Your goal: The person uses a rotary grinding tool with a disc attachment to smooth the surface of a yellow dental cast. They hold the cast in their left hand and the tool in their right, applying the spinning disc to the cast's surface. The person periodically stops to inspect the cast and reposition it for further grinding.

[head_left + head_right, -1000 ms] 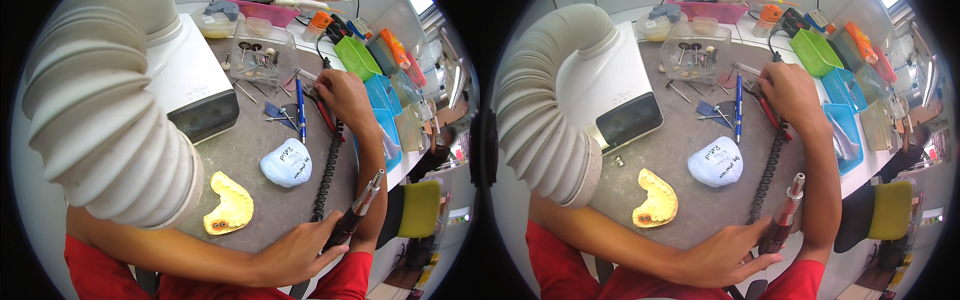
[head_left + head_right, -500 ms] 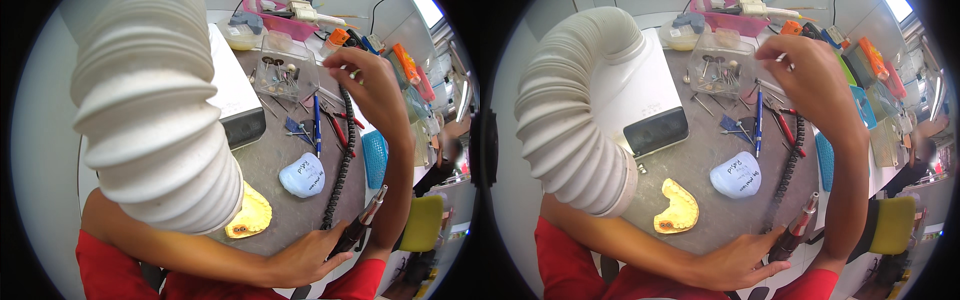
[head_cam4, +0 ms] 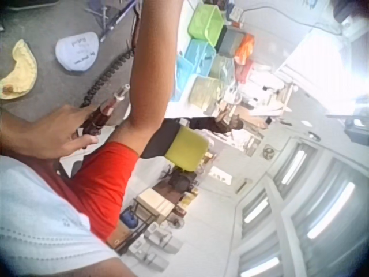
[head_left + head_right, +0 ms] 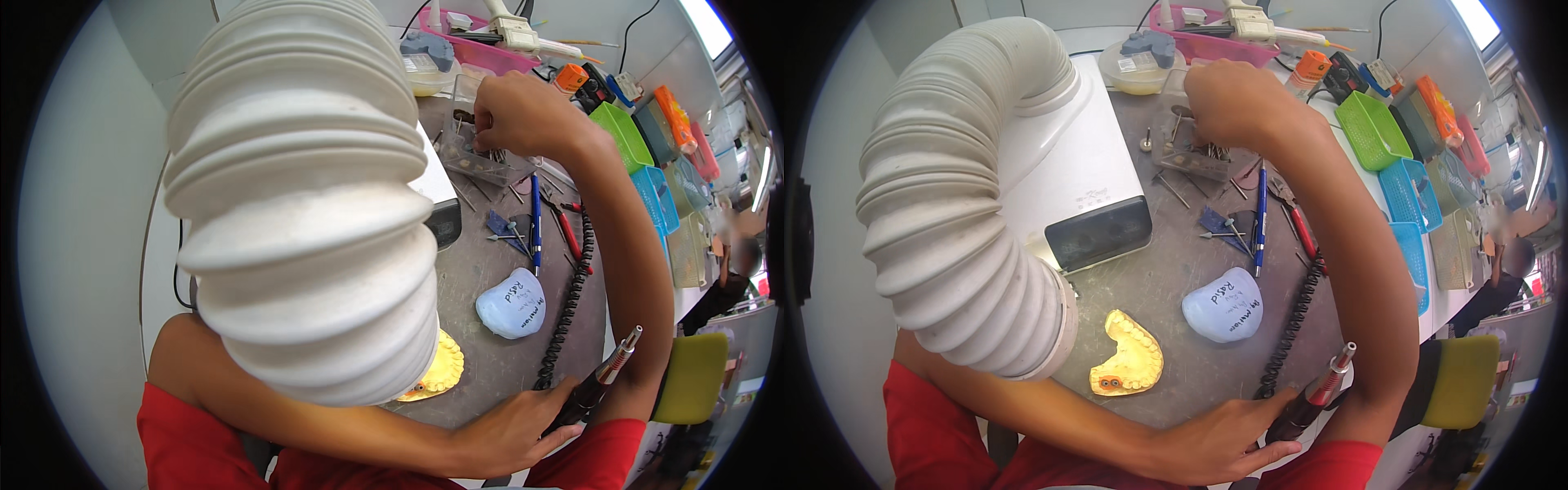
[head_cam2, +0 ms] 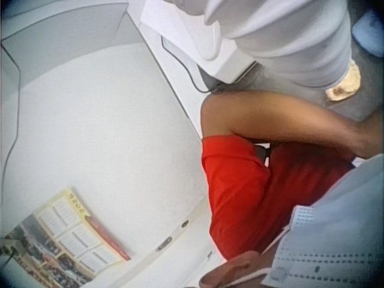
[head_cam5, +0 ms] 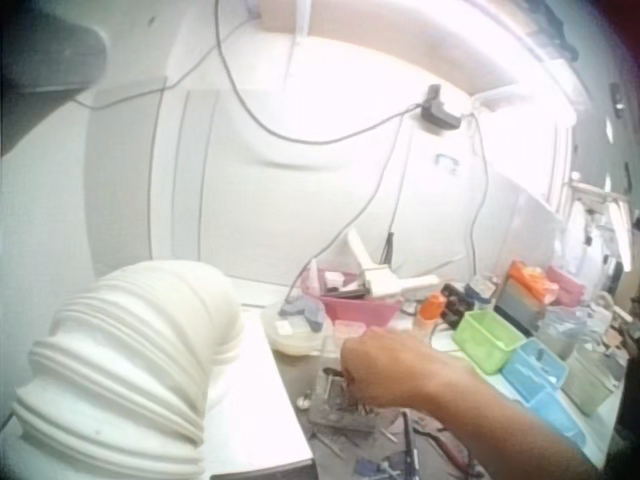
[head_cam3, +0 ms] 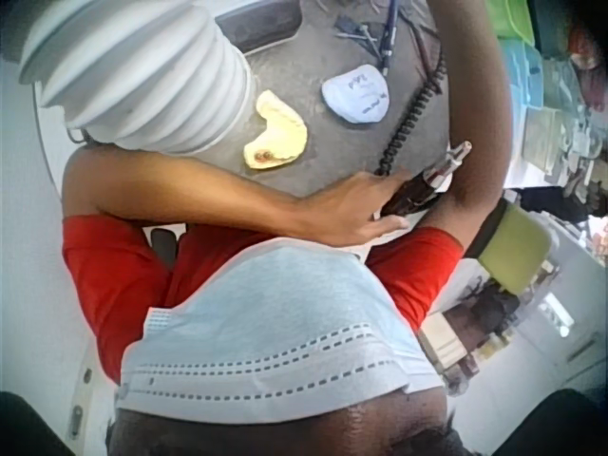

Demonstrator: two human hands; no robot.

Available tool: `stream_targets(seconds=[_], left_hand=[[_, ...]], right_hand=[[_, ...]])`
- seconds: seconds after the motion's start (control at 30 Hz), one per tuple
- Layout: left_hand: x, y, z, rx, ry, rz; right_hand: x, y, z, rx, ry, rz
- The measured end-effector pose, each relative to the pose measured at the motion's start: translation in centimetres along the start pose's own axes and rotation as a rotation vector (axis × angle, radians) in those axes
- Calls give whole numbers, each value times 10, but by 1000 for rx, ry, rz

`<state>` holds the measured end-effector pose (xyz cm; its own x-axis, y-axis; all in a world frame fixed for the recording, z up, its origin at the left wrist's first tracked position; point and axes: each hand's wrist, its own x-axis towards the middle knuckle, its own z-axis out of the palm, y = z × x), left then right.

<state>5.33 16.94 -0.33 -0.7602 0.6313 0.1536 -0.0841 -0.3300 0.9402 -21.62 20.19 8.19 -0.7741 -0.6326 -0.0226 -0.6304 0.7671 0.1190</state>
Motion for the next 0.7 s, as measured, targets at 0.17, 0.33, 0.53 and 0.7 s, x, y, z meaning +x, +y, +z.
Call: stream_targets(seconds=[0.17,0.33,0.53,0.7], left_hand=[[0,-3,2,12,9,44],[-1,-4,2,13,30,44],[-2,0,-1,-7,14,28],[-1,7,-3,56,-19,-16]], right_hand=[[6,1,4,473,-73,102],[-4,2,0,120,157,45],[-13,14,1,-152,409,111],[-13,26,6,61,271,146]])
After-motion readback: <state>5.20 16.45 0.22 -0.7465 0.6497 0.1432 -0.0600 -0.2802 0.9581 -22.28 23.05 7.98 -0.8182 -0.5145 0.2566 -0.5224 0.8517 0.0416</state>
